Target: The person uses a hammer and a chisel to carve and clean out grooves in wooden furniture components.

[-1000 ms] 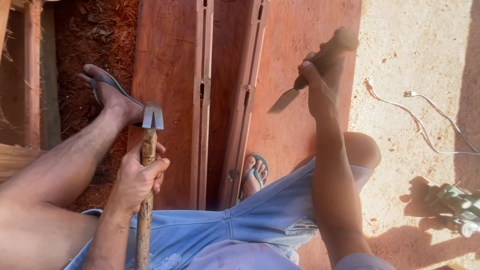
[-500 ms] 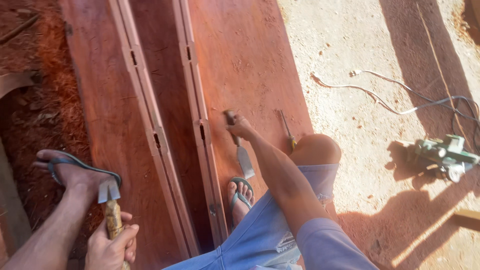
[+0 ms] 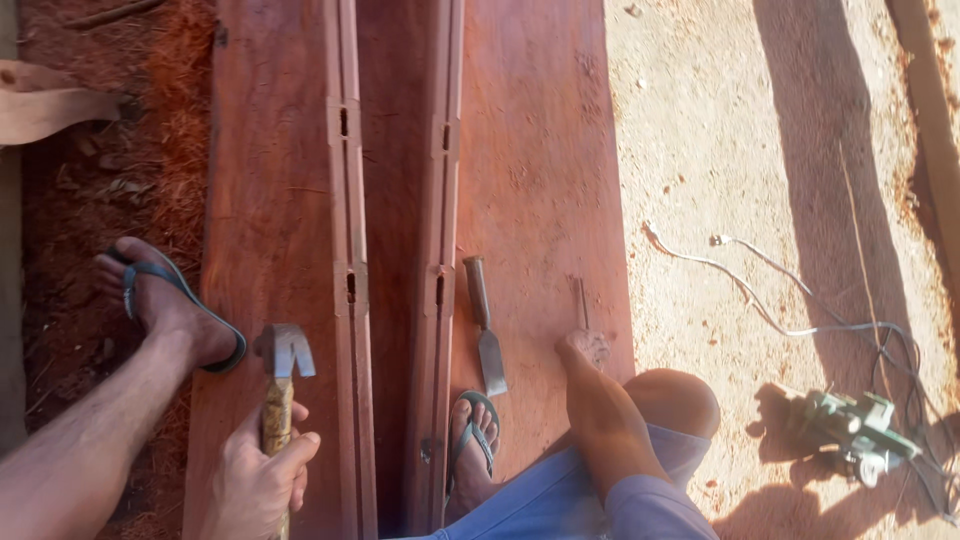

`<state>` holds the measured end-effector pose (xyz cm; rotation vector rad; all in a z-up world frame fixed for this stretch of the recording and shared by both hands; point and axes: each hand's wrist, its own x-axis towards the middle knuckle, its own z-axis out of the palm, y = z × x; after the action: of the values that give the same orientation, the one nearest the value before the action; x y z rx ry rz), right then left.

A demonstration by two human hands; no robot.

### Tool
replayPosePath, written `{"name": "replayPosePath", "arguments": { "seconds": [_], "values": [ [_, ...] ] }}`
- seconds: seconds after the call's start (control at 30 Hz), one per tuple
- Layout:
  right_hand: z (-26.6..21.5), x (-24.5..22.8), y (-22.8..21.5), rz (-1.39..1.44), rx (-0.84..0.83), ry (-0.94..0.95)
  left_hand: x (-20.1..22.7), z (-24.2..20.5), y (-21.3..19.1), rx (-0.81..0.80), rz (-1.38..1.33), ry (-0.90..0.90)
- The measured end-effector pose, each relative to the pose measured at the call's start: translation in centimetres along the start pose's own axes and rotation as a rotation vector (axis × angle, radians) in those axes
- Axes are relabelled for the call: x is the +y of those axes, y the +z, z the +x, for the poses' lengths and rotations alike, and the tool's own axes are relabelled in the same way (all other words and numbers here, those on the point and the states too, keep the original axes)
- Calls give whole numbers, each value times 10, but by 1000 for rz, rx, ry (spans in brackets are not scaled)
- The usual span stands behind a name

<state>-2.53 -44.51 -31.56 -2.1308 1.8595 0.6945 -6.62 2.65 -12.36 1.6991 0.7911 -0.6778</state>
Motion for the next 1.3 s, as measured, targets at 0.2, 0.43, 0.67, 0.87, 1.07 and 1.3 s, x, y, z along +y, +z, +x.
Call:
{"name": "replayPosePath", "arguments": {
  "seconds": [0.2,0.43,0.67,0.87,1.07,1.3],
  "values": [
    [-29,-16,-14,35,-12,-79,-1,-2,1,28,-112,0],
    [-36,-90,-26,552,-341,-392,20,-24,0,-16,-176,2],
    [-210,-105,-83,1024,-693,-644,15,-30,-8,-71,-221,32],
    [-221,-39,-58,967,-1249,-599,-21,0,-4,82,-290,100],
    [-270,-6,-29,710,-1226,-576,-22,0,-19,31,-455,199],
    [-261,1,7,352,-831,-885,7,-27,-41,-18,-456,353]
  ]
}}
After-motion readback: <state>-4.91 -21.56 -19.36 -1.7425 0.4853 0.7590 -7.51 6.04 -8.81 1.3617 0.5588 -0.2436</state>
